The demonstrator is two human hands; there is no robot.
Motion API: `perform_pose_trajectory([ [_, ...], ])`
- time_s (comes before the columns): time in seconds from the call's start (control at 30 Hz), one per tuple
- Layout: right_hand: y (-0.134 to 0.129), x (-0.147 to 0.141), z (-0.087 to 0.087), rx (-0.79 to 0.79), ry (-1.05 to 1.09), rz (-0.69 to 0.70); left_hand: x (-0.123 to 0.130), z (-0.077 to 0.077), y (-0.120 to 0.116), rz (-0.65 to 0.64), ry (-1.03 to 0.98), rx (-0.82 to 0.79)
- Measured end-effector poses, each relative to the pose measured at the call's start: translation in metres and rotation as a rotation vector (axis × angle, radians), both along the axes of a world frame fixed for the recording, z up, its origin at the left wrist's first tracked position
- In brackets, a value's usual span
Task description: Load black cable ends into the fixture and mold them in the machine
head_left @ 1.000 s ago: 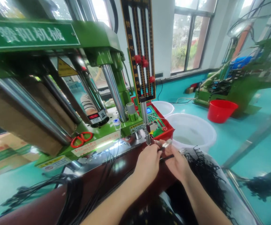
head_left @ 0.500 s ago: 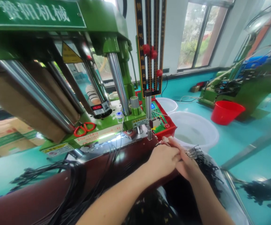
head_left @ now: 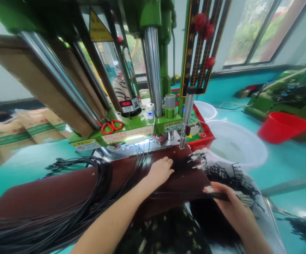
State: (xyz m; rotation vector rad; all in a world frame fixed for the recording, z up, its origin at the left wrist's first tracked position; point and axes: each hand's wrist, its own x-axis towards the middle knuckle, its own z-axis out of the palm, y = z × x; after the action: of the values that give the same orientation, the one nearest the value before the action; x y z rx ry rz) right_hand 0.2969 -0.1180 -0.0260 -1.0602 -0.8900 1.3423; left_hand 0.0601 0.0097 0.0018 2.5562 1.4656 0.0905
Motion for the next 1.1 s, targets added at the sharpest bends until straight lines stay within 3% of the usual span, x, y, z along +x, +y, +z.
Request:
perform_pose_trajectory([
  [0.2,0.007,0.0,-0.003,-0.055,0.154,-0.033,0.008,0.005,-0.002,-0.019,0.064,0.02],
  [0.33,0.01,-0.002,-0.003,-0.086,0.218,-0.051,0.012,0.004,-0.007,-0.136,0.172,0.184],
  [0.5,0.013,-0.004,0.001,-0.077,0.249,-0.033,0.02,0.005,-0.007,-0.251,0.185,0.211],
  [0.6,0.02,-0.006,0.003,-0.082,0.289,-0.042,0.019,0.014,-0.009,-0.246,0.112,0.214],
  [0.73,0.031,-0.013,0.012,-0.056,0.331,-0.002,0.014,0.026,-0.024,-0.217,-0.16,0.159],
  [0.87,0.04,-0.017,0.028,0.045,0.328,0.005,0.009,0.024,-0.044,-0.226,-0.48,-0.196],
  [0.97,0.042,-0.015,0.042,0.066,0.279,0.097,0.006,0.021,-0.056,-0.177,-0.701,-0.761],
  [1.03,0.041,-0.013,0.052,0.064,0.213,0.249,0.005,0.025,-0.065,-0.223,-0.804,-1.232],
  [1.1,0.039,-0.016,0.06,0.079,0.117,0.437,0.009,0.031,-0.076,-0.299,-0.881,-1.589],
])
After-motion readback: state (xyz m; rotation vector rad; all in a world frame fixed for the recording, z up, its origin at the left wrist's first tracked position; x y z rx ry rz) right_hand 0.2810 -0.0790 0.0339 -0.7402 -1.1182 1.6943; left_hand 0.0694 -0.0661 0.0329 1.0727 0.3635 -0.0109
